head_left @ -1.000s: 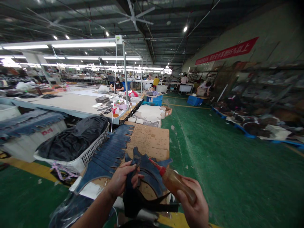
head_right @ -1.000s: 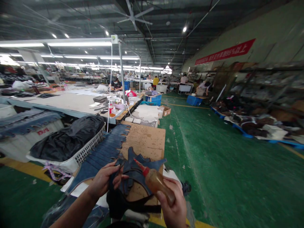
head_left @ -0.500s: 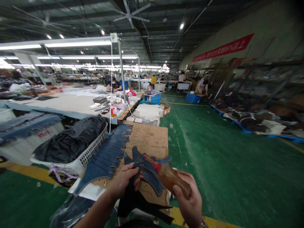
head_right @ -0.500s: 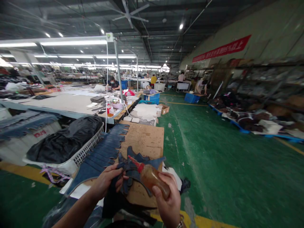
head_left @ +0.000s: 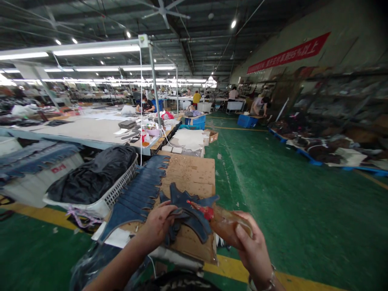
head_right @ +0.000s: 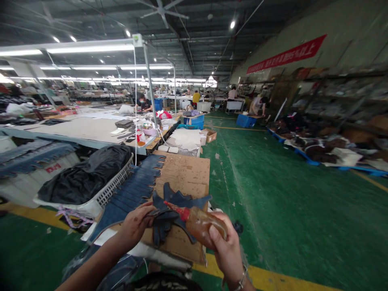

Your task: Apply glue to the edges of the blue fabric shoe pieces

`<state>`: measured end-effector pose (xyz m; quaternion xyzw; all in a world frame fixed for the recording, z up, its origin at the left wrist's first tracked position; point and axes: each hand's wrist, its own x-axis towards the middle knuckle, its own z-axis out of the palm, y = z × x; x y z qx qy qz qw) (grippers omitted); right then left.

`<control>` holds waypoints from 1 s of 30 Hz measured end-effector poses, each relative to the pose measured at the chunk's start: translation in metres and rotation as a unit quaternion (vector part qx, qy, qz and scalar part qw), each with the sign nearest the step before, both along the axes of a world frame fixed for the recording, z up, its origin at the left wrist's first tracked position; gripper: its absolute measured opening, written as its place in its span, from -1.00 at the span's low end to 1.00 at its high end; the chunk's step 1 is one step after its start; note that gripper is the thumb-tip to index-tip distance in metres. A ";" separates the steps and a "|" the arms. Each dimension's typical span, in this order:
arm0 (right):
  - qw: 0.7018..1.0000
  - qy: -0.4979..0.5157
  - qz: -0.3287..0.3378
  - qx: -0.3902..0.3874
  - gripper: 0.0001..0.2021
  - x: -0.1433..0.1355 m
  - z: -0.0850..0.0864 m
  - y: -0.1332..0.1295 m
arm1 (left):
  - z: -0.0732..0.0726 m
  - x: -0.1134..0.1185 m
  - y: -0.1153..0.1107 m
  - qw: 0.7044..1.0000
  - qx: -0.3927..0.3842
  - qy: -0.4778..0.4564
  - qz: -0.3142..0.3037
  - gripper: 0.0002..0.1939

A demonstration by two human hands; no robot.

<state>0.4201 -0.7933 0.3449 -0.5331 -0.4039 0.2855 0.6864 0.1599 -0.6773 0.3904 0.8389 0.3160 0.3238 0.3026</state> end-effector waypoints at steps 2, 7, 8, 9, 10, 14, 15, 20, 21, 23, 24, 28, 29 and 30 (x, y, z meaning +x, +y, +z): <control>1.000 0.014 0.019 -0.001 -0.66 -0.002 0.001 -0.001 | -0.004 -0.004 0.005 0.997 0.075 -0.003 -0.010 -0.75; 0.997 0.030 0.066 -0.010 -0.66 -0.008 -0.004 0.002 | -0.013 -0.007 0.009 0.983 0.177 0.037 0.000 -0.68; 0.996 0.037 0.076 -0.015 -0.66 -0.009 -0.005 0.002 | -0.013 -0.007 0.009 0.982 0.184 0.051 0.004 -0.67; 0.995 0.044 0.086 -0.021 -0.66 -0.010 -0.006 0.002 | -0.014 -0.007 0.009 0.980 0.188 0.064 0.006 -0.67; 0.994 0.048 0.096 -0.025 -0.66 -0.011 -0.007 0.001 | -0.014 -0.007 0.009 0.979 0.190 0.077 0.008 -0.66; 0.989 0.046 0.136 -0.023 -0.64 -0.016 -0.009 -0.003 | -0.012 -0.008 0.008 0.978 0.183 0.101 0.015 -0.67; 0.989 0.044 0.141 -0.019 -0.63 -0.017 -0.009 -0.004 | -0.011 -0.008 0.008 0.979 0.180 0.097 0.017 -0.67; 0.991 0.059 0.121 -0.026 -0.61 -0.017 -0.010 0.000 | -0.009 -0.010 0.007 0.976 0.196 0.094 0.020 -0.68; 0.991 0.066 0.109 -0.029 -0.61 -0.015 -0.010 0.002 | -0.009 -0.011 0.007 0.973 0.206 0.098 0.020 -0.67; 0.992 0.087 0.086 -0.033 -0.63 -0.013 -0.010 0.004 | -0.008 -0.012 0.005 0.969 0.228 0.096 0.019 -0.66; 0.991 0.098 0.082 -0.032 -0.63 -0.012 -0.010 0.004 | -0.008 -0.012 0.005 0.966 0.239 0.093 0.017 -0.66; 0.989 0.092 0.110 -0.020 -0.61 -0.011 -0.014 0.004 | -0.008 -0.012 0.002 0.956 0.280 0.084 0.016 -0.66; 0.991 0.075 0.113 -0.020 -0.62 -0.011 -0.016 0.004 | -0.008 -0.012 0.002 0.954 0.287 0.082 0.017 -0.65; 0.992 0.059 0.108 -0.023 -0.64 -0.011 -0.017 0.004 | -0.009 -0.013 0.002 0.953 0.292 0.080 0.019 -0.65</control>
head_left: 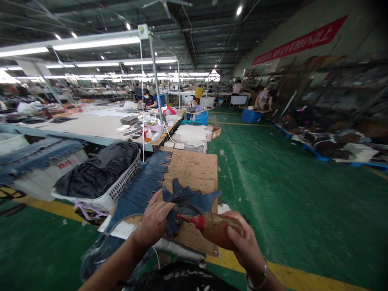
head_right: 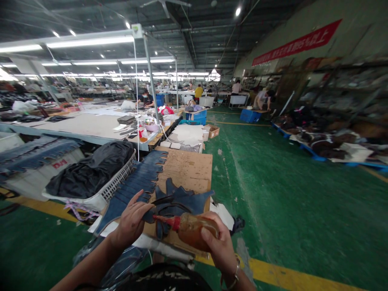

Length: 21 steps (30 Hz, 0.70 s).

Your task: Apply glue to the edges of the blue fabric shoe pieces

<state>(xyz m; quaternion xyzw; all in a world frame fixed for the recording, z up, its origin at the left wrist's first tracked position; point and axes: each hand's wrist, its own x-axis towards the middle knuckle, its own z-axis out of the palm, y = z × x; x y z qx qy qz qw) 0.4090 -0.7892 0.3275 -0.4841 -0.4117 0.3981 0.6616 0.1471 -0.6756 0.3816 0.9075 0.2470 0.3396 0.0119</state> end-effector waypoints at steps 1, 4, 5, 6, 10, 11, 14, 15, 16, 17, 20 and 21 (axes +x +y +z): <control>1.000 -0.012 -0.011 -0.003 -0.66 0.000 -0.002 0.000 | 0.000 -0.001 0.000 1.000 0.004 -0.003 0.000 -0.65; 0.999 0.007 -0.035 -0.011 -0.68 0.000 -0.003 0.002 | -0.001 -0.003 -0.001 1.000 0.013 -0.006 -0.012 -0.65; 0.999 0.026 -0.034 -0.009 -0.67 0.000 -0.003 0.003 | -0.001 -0.004 -0.001 1.000 0.017 -0.006 -0.015 -0.66; 0.999 0.046 -0.029 -0.006 -0.65 -0.002 -0.002 0.004 | -0.001 -0.004 -0.001 1.000 0.021 -0.004 -0.015 -0.66; 0.993 0.113 0.006 -0.020 -0.62 -0.010 -0.001 0.003 | 0.000 0.000 -0.003 0.997 0.071 -0.012 -0.002 -0.68; 0.991 0.129 0.025 -0.032 -0.62 -0.013 -0.002 0.002 | 0.000 0.001 -0.003 0.996 0.090 -0.020 -0.006 -0.69; 0.981 0.164 0.086 -0.060 -0.61 -0.019 -0.007 -0.003 | 0.001 0.003 -0.004 0.992 0.124 -0.033 -0.014 -0.69; 0.979 0.168 0.101 -0.061 -0.61 -0.021 -0.008 -0.005 | 0.002 0.003 -0.004 0.991 0.127 -0.031 -0.011 -0.69; 0.977 0.171 0.112 -0.060 -0.61 -0.022 -0.009 -0.007 | 0.002 0.003 -0.004 0.991 0.129 -0.028 -0.007 -0.69; 0.976 0.174 0.120 -0.057 -0.61 -0.023 -0.009 -0.008 | 0.002 0.003 -0.004 0.991 0.132 -0.026 -0.003 -0.69; 0.971 0.195 0.128 -0.053 -0.60 -0.024 -0.009 -0.008 | 0.001 0.002 -0.005 0.990 0.136 -0.027 0.000 -0.68; 0.970 0.203 0.125 -0.055 -0.60 -0.023 -0.010 -0.007 | 0.000 0.002 -0.005 0.990 0.136 -0.028 0.001 -0.68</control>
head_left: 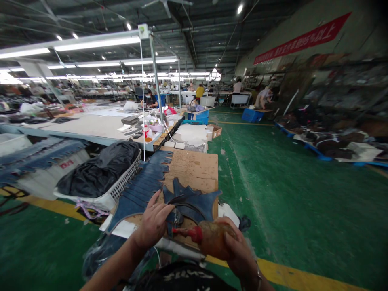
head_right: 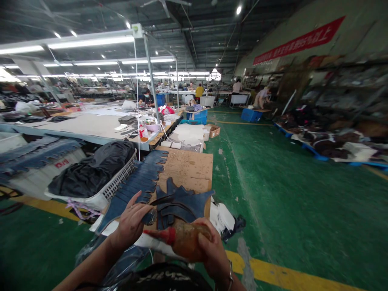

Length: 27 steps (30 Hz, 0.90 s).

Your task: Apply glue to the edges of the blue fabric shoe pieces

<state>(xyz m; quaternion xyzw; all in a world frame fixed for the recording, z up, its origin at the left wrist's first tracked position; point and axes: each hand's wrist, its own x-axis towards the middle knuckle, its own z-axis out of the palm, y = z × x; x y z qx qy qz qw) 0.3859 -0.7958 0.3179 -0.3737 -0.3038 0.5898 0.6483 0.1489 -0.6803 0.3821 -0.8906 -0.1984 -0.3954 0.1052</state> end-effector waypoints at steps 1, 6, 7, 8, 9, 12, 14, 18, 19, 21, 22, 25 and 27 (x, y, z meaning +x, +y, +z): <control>1.000 0.006 -0.005 -0.005 -0.60 0.001 -0.001 0.002 | -0.001 0.000 0.000 1.000 0.000 -0.002 0.000 -0.69; 0.997 0.023 -0.065 -0.039 -0.68 0.005 -0.007 0.009 | -0.006 -0.003 0.000 1.000 -0.002 -0.006 0.008 -0.73; 0.996 0.027 -0.071 -0.035 -0.69 0.005 -0.008 0.009 | -0.007 -0.003 0.001 1.000 -0.002 -0.007 0.009 -0.73; 0.997 0.029 -0.071 -0.027 -0.69 0.004 -0.008 0.009 | -0.007 -0.004 0.001 1.000 -0.002 -0.008 0.009 -0.72; 0.997 0.026 -0.066 -0.020 -0.68 0.004 -0.007 0.008 | -0.008 -0.004 0.001 1.000 -0.004 -0.010 0.010 -0.72; 0.999 -0.007 -0.038 -0.021 -0.65 0.004 -0.006 0.009 | -0.010 -0.006 0.001 1.000 -0.010 -0.008 0.019 -0.71; 0.998 -0.024 -0.044 -0.034 -0.64 0.004 -0.005 0.012 | -0.010 -0.006 0.001 1.000 -0.013 -0.004 0.024 -0.71; 0.996 -0.014 -0.077 -0.031 -0.62 0.003 -0.005 0.019 | -0.010 -0.006 0.000 0.999 -0.018 0.003 0.026 -0.71; 0.997 -0.009 -0.070 -0.031 -0.62 0.002 -0.005 0.020 | -0.010 -0.006 0.000 0.999 -0.018 0.006 0.028 -0.71; 0.998 0.004 -0.047 -0.041 -0.62 -0.002 -0.005 0.020 | -0.011 -0.006 -0.001 0.999 -0.017 0.011 0.032 -0.72; 0.998 0.008 -0.036 -0.048 -0.63 -0.004 -0.004 0.019 | -0.011 -0.007 -0.002 0.999 -0.018 0.012 0.034 -0.73; 0.998 -0.003 -0.014 -0.059 -0.65 -0.010 -0.003 0.015 | -0.011 -0.009 -0.003 0.999 -0.029 0.017 0.040 -0.72; 0.998 -0.022 -0.009 -0.050 -0.64 -0.011 -0.001 0.013 | -0.012 -0.011 -0.004 0.998 -0.036 0.021 0.043 -0.72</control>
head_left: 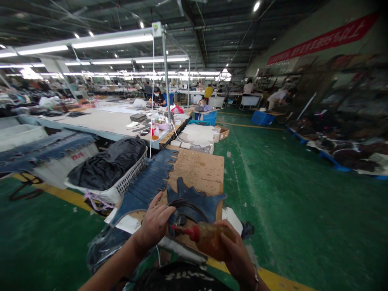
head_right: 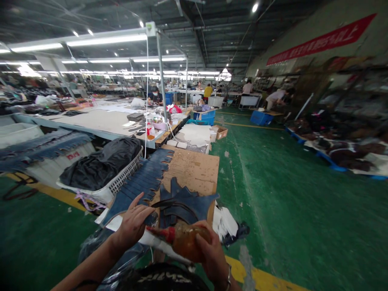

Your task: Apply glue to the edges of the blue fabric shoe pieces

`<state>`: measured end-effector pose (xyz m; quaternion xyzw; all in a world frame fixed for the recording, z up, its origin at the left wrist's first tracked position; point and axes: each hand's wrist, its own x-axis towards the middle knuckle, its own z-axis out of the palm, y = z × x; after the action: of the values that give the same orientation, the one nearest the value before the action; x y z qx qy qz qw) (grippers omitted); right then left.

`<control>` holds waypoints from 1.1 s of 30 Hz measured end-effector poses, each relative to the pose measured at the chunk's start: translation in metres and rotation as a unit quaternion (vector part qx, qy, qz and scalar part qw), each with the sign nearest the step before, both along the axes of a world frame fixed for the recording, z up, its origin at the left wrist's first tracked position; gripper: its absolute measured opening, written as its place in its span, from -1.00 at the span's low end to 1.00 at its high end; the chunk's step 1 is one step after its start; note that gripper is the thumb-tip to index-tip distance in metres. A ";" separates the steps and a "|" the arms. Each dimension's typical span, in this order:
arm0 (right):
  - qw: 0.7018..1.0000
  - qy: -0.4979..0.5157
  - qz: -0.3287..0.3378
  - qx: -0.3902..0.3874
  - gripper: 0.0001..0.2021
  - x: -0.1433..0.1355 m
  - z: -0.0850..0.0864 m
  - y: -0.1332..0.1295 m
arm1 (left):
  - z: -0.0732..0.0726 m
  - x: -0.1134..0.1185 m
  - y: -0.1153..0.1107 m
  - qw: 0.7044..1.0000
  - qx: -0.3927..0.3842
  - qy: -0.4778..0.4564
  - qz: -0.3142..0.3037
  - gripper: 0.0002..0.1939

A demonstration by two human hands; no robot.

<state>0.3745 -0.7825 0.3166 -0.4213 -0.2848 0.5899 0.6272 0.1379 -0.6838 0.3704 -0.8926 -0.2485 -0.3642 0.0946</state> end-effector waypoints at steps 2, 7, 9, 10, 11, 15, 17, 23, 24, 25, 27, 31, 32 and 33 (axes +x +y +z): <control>1.000 0.005 0.001 0.007 -0.63 -0.001 0.001 0.000 | -0.001 -0.002 0.000 1.000 -0.003 0.001 0.001 -0.72; 0.998 0.061 0.006 -0.010 -0.70 -0.004 -0.001 0.004 | -0.003 -0.008 -0.002 1.000 -0.003 0.000 0.014 -0.70; 0.998 0.051 0.021 -0.020 -0.70 -0.008 -0.003 0.005 | -0.005 -0.011 -0.003 1.000 -0.012 0.000 0.018 -0.70; 0.998 0.044 0.025 -0.021 -0.69 -0.010 -0.004 0.005 | -0.007 -0.013 -0.003 1.000 -0.020 0.002 0.020 -0.70; 0.999 0.038 0.027 -0.021 -0.68 -0.013 -0.005 0.005 | -0.010 -0.015 -0.002 0.999 -0.030 0.006 0.024 -0.70; 0.999 0.030 0.033 -0.029 -0.68 -0.016 -0.013 0.007 | -0.024 -0.029 0.007 0.994 -0.099 -0.002 0.045 -0.69; 0.999 0.005 0.007 -0.042 -0.67 -0.013 -0.020 0.012 | -0.030 -0.036 0.016 0.980 -0.186 -0.038 0.056 -0.71; 0.972 -0.230 0.033 0.047 -0.64 -0.006 -0.020 0.047 | -0.017 -0.051 0.047 0.887 -0.446 -0.117 -0.006 -0.73; 0.962 -0.253 0.074 0.070 -0.65 -0.010 -0.015 0.054 | -0.011 -0.051 0.051 0.871 -0.476 -0.115 -0.033 -0.73; 0.952 -0.269 0.114 0.091 -0.64 -0.016 -0.010 0.061 | -0.005 -0.051 0.054 0.850 -0.512 -0.111 -0.059 -0.73; 0.934 -0.283 0.181 0.119 -0.61 -0.032 -0.001 0.074 | 0.005 -0.047 0.059 0.809 -0.570 -0.104 -0.098 -0.71; 0.919 -0.269 0.271 0.098 -0.45 -0.072 0.002 0.098 | 0.013 -0.031 0.070 0.757 -0.623 -0.105 -0.166 -0.73; 0.922 -0.254 0.279 0.083 -0.40 -0.080 0.000 0.102 | 0.012 -0.027 0.074 0.748 -0.630 -0.110 -0.178 -0.74; 0.926 -0.238 0.285 0.068 -0.36 -0.088 -0.003 0.106 | 0.011 -0.025 0.079 0.742 -0.634 -0.114 -0.187 -0.76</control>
<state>0.2870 -0.6768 0.3140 -0.4068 -0.5728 0.6056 0.3738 0.1128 -0.6045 0.3813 -0.7272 -0.2592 -0.2321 -0.5918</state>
